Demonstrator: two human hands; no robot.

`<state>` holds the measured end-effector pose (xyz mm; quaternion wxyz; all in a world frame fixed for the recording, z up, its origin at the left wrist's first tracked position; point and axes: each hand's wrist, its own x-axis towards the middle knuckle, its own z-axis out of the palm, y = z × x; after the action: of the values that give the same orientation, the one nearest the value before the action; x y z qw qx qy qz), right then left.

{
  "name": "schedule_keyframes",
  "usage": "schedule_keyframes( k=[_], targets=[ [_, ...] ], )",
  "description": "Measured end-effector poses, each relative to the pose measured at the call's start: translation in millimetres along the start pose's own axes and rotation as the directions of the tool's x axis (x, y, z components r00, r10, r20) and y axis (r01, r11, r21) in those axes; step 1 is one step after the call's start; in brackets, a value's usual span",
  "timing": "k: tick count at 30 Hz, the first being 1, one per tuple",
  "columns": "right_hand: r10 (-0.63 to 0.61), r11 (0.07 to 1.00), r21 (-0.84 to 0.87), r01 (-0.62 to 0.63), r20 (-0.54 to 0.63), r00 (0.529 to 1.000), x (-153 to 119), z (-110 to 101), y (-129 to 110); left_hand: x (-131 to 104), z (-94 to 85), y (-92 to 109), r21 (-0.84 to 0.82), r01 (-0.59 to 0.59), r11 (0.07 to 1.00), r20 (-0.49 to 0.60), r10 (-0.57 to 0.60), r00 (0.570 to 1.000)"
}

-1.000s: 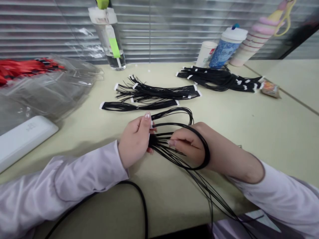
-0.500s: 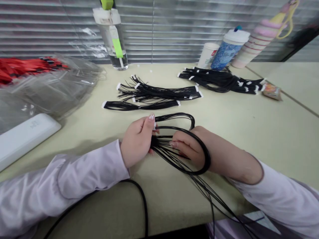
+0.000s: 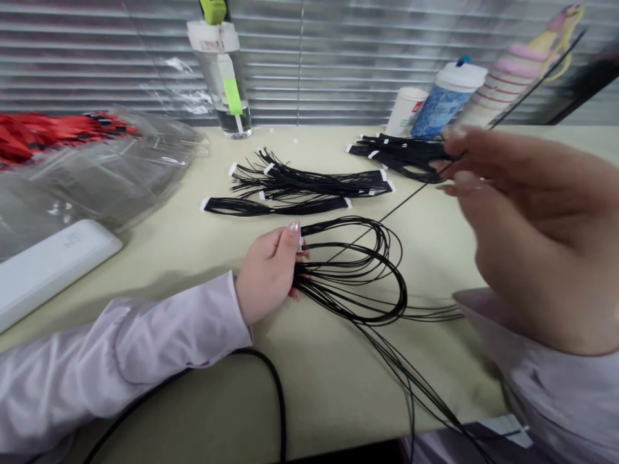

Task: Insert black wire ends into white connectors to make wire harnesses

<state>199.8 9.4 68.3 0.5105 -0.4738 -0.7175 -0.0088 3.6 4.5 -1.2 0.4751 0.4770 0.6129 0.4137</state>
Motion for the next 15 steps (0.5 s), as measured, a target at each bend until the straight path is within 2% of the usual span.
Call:
schedule_keyframes(
  k=[2,3,5,7,9,10,12,15],
  targets=[
    [0.188,0.914,0.369,-0.170,-0.012,0.982,-3.7,9.0,-6.5,-0.4,-0.4,-1.3,0.018,-0.022,1.000,0.014,0.022,1.000],
    [0.239,0.850,0.479,-0.220,0.022,0.971,-6.2,13.6,-8.4,-0.7,-0.8,-2.2,0.026,-0.037,0.999,0.022,0.036,0.999],
    [0.254,0.786,0.541,-0.299,0.158,0.954,-11.5,21.1,-8.2,-1.1,-1.7,-4.1,0.036,-0.056,0.998,0.035,0.055,0.998],
    [0.197,0.815,0.458,-0.356,0.359,0.912,-16.0,25.6,-4.0,-1.4,-2.6,-5.2,0.032,-0.068,0.997,0.045,0.066,0.997],
    [0.125,0.889,0.320,-0.327,0.518,0.846,-18.8,27.9,1.3,-1.7,-3.3,-5.1,0.027,-0.071,0.997,0.061,0.070,0.996],
    [0.091,0.928,0.255,-0.272,0.551,0.829,-19.5,28.7,3.4,-1.9,-3.6,-4.7,0.031,-0.069,0.997,0.066,0.067,0.996],
    [0.033,0.978,0.154,-0.143,0.561,0.827,-20.0,30.5,6.0,-2.2,-3.8,-3.5,0.049,-0.057,0.997,0.061,0.054,0.997],
    [-0.021,0.997,0.078,-0.026,0.551,0.834,-19.8,34.7,6.7,-2.5,-4.0,-2.6,0.079,-0.062,0.995,0.048,0.059,0.997]
  ],
)
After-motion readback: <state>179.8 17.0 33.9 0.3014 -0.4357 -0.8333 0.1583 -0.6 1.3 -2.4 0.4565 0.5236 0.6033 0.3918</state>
